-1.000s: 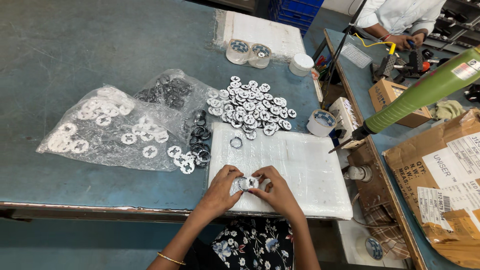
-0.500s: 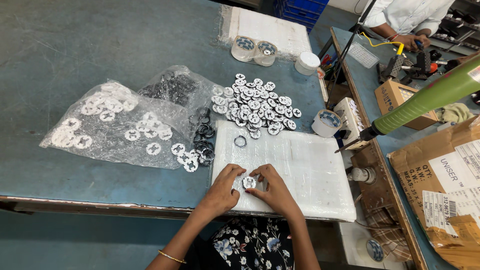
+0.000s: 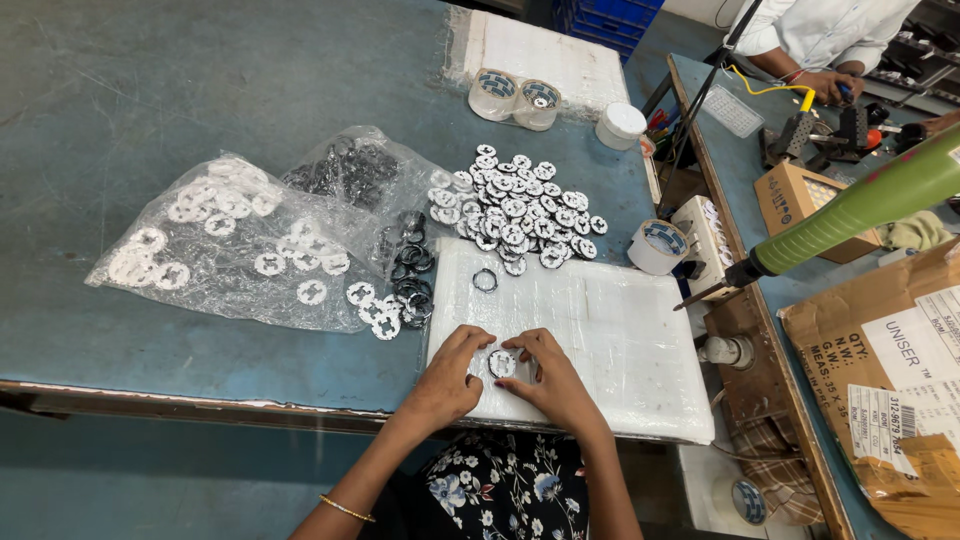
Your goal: The person repeatedly picks up small white circular components and black rings from a table, fits the rings onto the components, and places the assembled units on a white foam sheet. The person handles the items one at a time and continues the process throughout the clip.
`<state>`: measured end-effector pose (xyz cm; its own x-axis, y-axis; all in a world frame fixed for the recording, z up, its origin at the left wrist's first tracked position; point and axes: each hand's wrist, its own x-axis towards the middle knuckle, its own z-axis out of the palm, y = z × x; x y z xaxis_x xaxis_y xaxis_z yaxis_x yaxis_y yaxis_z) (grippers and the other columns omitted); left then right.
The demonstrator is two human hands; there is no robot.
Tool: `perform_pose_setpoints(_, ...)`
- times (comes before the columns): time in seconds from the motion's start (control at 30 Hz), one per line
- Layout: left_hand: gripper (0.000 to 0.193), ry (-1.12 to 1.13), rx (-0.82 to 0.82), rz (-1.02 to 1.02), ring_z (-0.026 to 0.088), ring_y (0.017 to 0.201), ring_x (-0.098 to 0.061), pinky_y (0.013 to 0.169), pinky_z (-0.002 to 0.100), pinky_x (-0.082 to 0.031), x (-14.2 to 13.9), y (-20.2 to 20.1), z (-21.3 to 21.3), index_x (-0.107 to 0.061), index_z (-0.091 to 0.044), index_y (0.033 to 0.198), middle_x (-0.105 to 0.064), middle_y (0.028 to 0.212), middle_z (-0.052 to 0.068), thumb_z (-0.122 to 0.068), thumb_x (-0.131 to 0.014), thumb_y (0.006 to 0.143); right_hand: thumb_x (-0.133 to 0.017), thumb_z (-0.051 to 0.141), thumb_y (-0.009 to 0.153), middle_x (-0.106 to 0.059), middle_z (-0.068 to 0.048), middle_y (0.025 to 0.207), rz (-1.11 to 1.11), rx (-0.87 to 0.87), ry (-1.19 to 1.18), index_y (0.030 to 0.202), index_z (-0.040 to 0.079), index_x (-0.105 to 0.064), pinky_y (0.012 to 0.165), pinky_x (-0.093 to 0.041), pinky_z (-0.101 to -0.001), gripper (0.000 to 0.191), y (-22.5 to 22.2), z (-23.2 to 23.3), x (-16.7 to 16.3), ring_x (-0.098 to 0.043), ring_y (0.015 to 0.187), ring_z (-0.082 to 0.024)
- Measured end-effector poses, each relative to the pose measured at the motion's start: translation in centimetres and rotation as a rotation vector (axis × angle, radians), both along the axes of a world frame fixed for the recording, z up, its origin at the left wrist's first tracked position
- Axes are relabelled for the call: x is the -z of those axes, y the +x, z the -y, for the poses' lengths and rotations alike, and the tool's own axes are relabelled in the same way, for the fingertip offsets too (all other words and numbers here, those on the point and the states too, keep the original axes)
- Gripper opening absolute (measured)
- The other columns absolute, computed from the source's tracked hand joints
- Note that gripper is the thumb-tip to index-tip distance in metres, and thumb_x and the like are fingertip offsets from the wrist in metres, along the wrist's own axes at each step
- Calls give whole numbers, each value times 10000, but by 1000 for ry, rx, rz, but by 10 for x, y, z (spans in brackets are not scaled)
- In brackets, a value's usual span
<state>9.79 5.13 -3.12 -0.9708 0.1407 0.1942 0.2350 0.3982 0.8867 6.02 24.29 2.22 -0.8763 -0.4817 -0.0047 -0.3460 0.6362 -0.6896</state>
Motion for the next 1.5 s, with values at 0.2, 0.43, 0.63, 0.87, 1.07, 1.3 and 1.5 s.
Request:
perform_pose_setpoints(0.2, 446, 45, -67, 27, 318, 1165, -599, 1030, 396, -490, 7, -1, -2, -563, -21, 1272, -549, 1295, 137, -38, -612, 829, -852, 206, 766, -612, -42, 1057, -33, 24, -61, 1160, 79, -705, 755, -507, -294, 439, 1, 3, 13, -612, 914, -165)
perform_pose_setpoints(0.43, 449, 344, -142, 219, 218, 1009, -769, 866, 315, -587, 16, -7, -10, -609, -72, 1344, -776, 1086, 100, -160, -683, 909, -849, 123, 755, -610, -59, 1139, -126, 89, -314, 1163, 72, -696, 646, -495, -266, 438, 4, 4, 28, -616, 888, -148)
perform_pose_setpoints(0.63, 416, 540, -128, 361, 186, 920, -781, 763, 250, -635, 26, -17, -21, -623, -73, 1356, -783, 1058, 157, -104, -659, 942, -848, 87, 760, -633, -73, 1142, -270, 76, -289, 1199, 81, -677, 664, -501, -270, 471, 4, 10, 35, -634, 858, -152)
perform_pose_setpoints(0.87, 361, 554, -87, 319, 183, 952, -774, 805, 262, -650, 31, -16, -18, -630, -24, 1326, -771, 1094, 160, -56, -600, 968, -843, 79, 762, -664, -87, 1120, -293, 69, -309, 1181, 58, -685, 672, -520, -275, 449, 5, 9, 37, -648, 829, -164)
perform_pose_setpoints(1.07, 251, 621, -97, 260, 197, 936, -784, 822, 285, -671, 26, -12, -21, -629, 29, 1209, -767, 1061, 170, -16, -526, 985, -738, 79, 899, -719, -56, 1005, 67, 108, -491, 1118, 6, -679, 722, -542, -264, 238, -7, -1, 57, -661, 836, -112)
perform_pose_setpoints(1.3, 146, 444, -90, 178, 218, 863, -805, 781, 308, -676, 5, -5, -26, -532, 31, 1102, -760, 961, 171, -78, -491, 1013, -619, 24, 975, -688, -53, 922, 304, 26, -673, 1069, -23, -655, 697, -529, -268, 111, -27, -22, 82, -615, 781, -97)
perform_pose_setpoints(1.5, 150, 311, -163, -10, 219, 896, -754, 762, 353, -608, -12, 1, -28, -658, -19, 1050, -739, 1009, 140, -124, -651, 944, -585, -20, 971, -637, -21, 902, 275, 45, -626, 1061, -6, -623, 688, -499, -252, 99, -20, -23, 79, -573, 775, -80)
